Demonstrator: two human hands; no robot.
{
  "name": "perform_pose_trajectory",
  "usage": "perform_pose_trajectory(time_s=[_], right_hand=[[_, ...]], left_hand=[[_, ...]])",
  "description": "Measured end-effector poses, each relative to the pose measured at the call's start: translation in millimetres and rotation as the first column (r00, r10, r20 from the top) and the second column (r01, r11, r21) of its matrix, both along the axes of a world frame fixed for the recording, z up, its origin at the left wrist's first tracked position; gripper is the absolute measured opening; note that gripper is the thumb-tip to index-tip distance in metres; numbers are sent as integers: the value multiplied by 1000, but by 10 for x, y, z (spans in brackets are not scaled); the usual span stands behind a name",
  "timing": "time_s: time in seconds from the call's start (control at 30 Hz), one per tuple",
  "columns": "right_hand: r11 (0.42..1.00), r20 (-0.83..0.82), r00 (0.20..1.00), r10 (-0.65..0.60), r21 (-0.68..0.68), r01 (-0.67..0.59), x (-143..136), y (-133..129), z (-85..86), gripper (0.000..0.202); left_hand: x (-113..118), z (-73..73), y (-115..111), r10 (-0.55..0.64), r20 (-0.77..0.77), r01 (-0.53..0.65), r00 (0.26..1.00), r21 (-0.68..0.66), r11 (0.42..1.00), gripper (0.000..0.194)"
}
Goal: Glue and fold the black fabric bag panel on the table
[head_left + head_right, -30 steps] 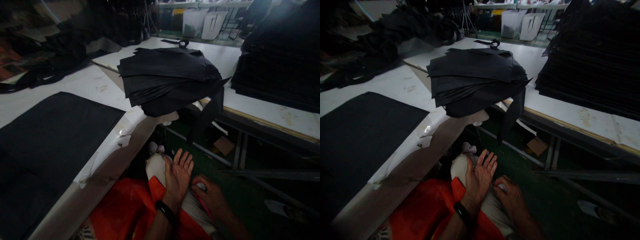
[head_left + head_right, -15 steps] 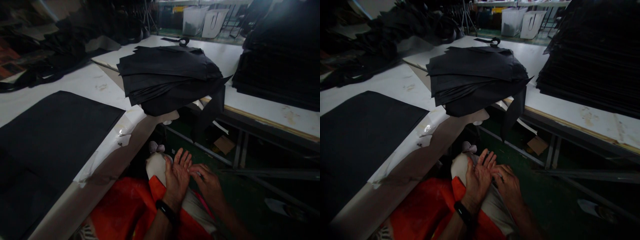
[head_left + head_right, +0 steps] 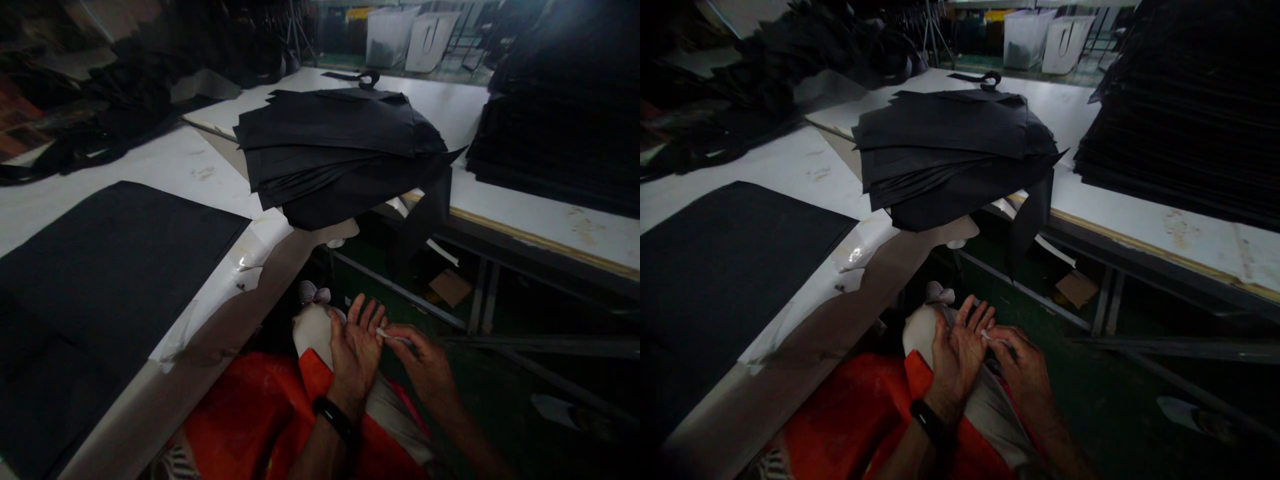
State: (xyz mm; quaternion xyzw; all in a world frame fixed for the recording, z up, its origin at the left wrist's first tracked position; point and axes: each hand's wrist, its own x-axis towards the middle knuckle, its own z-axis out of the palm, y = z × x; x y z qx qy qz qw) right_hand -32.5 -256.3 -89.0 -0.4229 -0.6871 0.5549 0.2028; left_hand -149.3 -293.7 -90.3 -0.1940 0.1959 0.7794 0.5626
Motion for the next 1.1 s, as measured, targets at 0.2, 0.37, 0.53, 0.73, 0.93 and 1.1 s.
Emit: perform_pose_trajectory(time_s=[0.2,0.37,0.53,0.73,0.93,1.1], right_hand=[[984,6,995,97,-148,-95,47,-90,33,15],[950,167,975,-148,-250,187,41,68,-58,28],[923,198,979,-44,-368,116,-126,143,-22,28],[903,194,980,41,-426,47,-149,167,6,20],[923,193,981,27,-382,49,-48,202,-102,9],[898,189,982,-4,-431,86,12,241,-79,22]], left_hand=[[-50,-2,-6,6,25,-6,1000,-5,1000,65],[-20,-14,3,2,-1,-2,1000,26,1000,62],[20,-23,-3,-38,-105,42,994,37,998,64],[72,-53,-8,-94,-253,117,963,77,990,64],[36,-54,-8,-54,-111,64,992,83,994,64],[9,-42,-7,-38,-40,41,998,85,996,64]])
